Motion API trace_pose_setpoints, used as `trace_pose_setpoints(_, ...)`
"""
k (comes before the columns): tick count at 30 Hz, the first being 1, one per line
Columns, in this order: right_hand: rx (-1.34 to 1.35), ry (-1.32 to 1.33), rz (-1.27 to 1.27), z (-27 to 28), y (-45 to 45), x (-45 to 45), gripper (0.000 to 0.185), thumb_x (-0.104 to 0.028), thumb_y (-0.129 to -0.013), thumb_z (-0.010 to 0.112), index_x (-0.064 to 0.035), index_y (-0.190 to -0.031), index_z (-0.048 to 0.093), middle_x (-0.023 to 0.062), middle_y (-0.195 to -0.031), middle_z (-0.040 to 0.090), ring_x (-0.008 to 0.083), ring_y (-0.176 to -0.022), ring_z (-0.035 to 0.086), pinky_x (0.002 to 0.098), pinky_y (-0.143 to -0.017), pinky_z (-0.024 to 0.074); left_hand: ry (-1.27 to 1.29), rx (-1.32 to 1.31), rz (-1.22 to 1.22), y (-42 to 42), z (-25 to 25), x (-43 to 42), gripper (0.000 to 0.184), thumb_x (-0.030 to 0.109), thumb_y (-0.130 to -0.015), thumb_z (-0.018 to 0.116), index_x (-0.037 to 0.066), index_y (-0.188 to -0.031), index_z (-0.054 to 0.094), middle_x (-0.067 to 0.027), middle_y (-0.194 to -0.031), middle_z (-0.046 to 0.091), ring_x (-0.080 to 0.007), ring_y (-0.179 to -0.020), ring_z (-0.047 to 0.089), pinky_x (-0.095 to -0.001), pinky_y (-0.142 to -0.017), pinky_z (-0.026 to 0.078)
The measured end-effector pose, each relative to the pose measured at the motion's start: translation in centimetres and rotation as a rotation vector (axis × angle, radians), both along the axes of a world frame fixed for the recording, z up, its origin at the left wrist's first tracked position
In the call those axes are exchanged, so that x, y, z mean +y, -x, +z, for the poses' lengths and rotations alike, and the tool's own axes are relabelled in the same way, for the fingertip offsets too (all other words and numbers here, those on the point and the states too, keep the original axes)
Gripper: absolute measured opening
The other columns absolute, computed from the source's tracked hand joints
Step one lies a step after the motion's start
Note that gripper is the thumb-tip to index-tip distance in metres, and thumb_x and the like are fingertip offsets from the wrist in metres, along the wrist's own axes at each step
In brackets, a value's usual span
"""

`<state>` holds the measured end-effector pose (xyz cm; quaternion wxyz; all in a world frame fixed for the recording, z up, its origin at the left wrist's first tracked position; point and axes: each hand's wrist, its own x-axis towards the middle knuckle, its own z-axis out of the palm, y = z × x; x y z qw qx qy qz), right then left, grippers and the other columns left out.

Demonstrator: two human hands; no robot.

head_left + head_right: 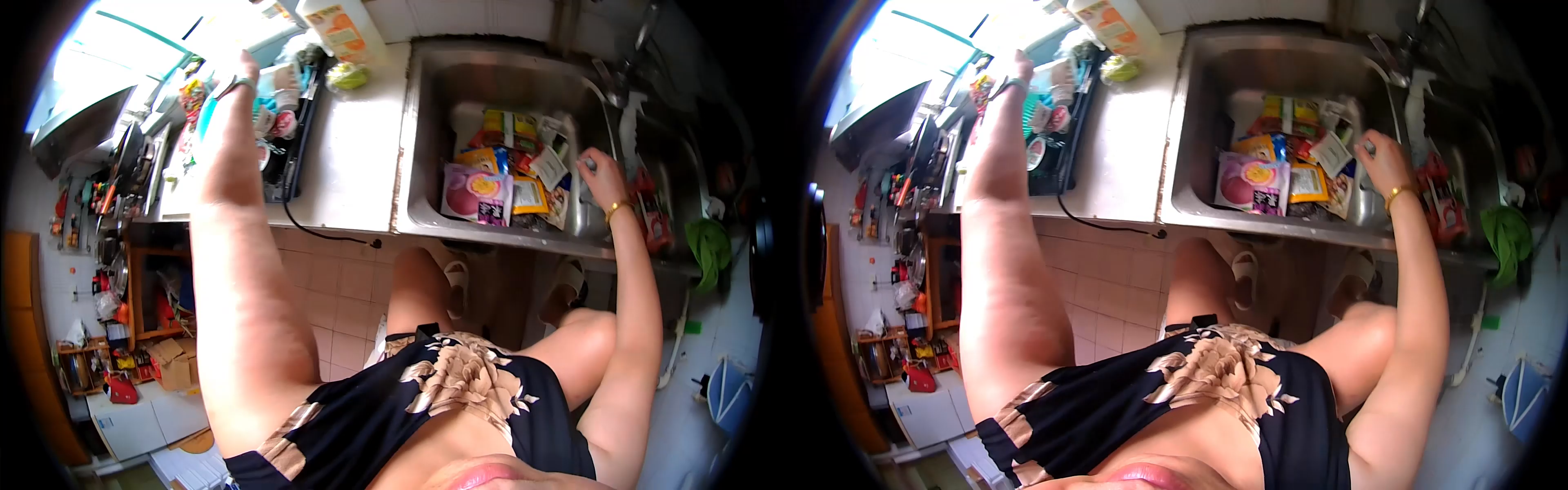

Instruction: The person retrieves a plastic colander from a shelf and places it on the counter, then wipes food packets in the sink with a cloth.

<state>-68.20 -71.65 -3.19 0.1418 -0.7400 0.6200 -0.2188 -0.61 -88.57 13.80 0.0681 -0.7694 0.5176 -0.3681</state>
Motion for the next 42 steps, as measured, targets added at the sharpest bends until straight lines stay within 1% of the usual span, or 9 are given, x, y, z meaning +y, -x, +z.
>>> trace_pose_setpoints(3,0.044,-0.031,-0.043,0.6,-0.3,0.2,0.017,-0.024,-0.086,0.062,-0.0084,-0.093,0.063,0.0174,-0.095,0.066,0.0379,-0.091,0.062,0.0425,-0.075,0.0497,0.036,0.337,-0.096,7.8,1.6,2.8,0.034,0.031,-0.088,0.055,0.011,-0.115,0.062,-0.0158,-0.099,0.069,-0.0330,-0.093,0.066,-0.0416,-0.079,0.052)
trace_pose_setpoints(7,0.085,0.007,-0.067,-0.4,0.3,-0.1,0.022,-0.029,-0.085,0.063,-0.0100,-0.096,0.064,0.0159,-0.095,0.067,0.0360,-0.092,0.063,0.0430,-0.077,0.0503,0.179,0.439,-1.079,18.9,-0.5,5.7,0.027,0.025,-0.090,0.059,0.014,-0.115,0.061,-0.0092,-0.095,0.068,-0.0288,-0.088,0.066,-0.0405,-0.075,0.052)
trace_pose_setpoints(9,0.113,0.024,-0.074,0.0,0.1,0.1,0.024,-0.030,-0.085,0.062,-0.0102,-0.097,0.065,0.0149,-0.096,0.068,0.0351,-0.091,0.064,0.0434,-0.078,0.0505,-0.215,0.764,-1.223,25.2,-4.4,7.3,0.024,0.022,-0.088,0.062,0.016,-0.112,0.063,-0.0067,-0.091,0.068,-0.0253,-0.080,0.066,-0.0376,-0.071,0.052)
trace_pose_setpoints(13,0.106,-0.034,-0.095,0.7,-0.2,0.5,0.024,-0.030,-0.085,0.061,-0.0106,-0.098,0.066,0.0142,-0.097,0.068,0.0340,-0.091,0.064,0.0435,-0.079,0.0507,-0.975,0.561,-1.093,36.0,-10.1,13.3,0.031,0.023,-0.083,0.067,0.015,-0.112,0.063,-0.0072,-0.087,0.069,-0.0260,-0.077,0.066,-0.0359,-0.071,0.052)
trace_pose_setpoints(18,0.078,-0.019,-0.070,0.4,-0.1,0.7,0.023,-0.028,-0.087,0.062,-0.0072,-0.095,0.064,0.0159,-0.093,0.068,0.0349,-0.088,0.064,0.0418,-0.077,0.0499,-1.201,0.613,-1.078,40.1,-18.4,14.2,0.057,0.028,-0.073,0.075,0.007,-0.123,0.056,-0.0193,-0.100,0.066,-0.0340,-0.094,0.065,-0.0415,-0.081,0.050)
trace_pose_setpoints(27,0.042,0.058,-0.031,-0.5,0.0,0.5,0.022,-0.027,-0.086,0.061,-0.0082,-0.096,0.065,0.0152,-0.095,0.068,0.0342,-0.091,0.064,0.0419,-0.079,0.0500,-1.310,0.866,-0.935,37.6,-19.2,11.0,0.042,0.026,-0.076,0.074,0.001,-0.108,0.063,-0.0157,-0.093,0.069,-0.0263,-0.091,0.066,-0.0351,-0.083,0.050)
trace_pose_setpoints(30,0.012,0.075,-0.040,-0.8,0.2,0.3,0.023,-0.028,-0.086,0.062,-0.0082,-0.096,0.065,0.0155,-0.097,0.067,0.0353,-0.091,0.063,0.0420,-0.079,0.0499,-1.139,1.050,-0.859,37.0,-17.4,9.2,0.039,0.025,-0.083,0.070,-0.002,-0.110,0.061,-0.0132,-0.095,0.068,-0.0204,-0.091,0.066,-0.0321,-0.080,0.052)
trace_pose_setpoints(35,-0.168,0.016,-0.098,0.0,0.8,-0.1,0.027,-0.030,-0.085,0.065,-0.0065,-0.100,0.065,0.0147,-0.097,0.068,0.0303,-0.087,0.065,0.0364,-0.077,0.0500,-0.813,1.983,-0.472,37.5,-14.4,11.0,0.035,0.022,-0.094,0.059,-0.004,-0.117,0.053,-0.0111,-0.108,0.063,-0.0178,-0.093,0.065,-0.0308,-0.078,0.056)
trace_pose_setpoints(42,-0.689,0.129,0.060,3.3,-4.0,0.1,0.037,-0.024,-0.090,0.063,-0.0048,-0.121,0.057,0.0110,-0.107,0.066,0.0177,-0.094,0.064,0.0300,-0.084,0.0506,-0.537,2.784,-0.403,39.6,-15.1,12.9,0.035,0.024,-0.101,0.041,-0.003,-0.123,0.047,-0.0190,-0.122,0.057,-0.0291,-0.111,0.058,-0.0448,-0.097,0.048)
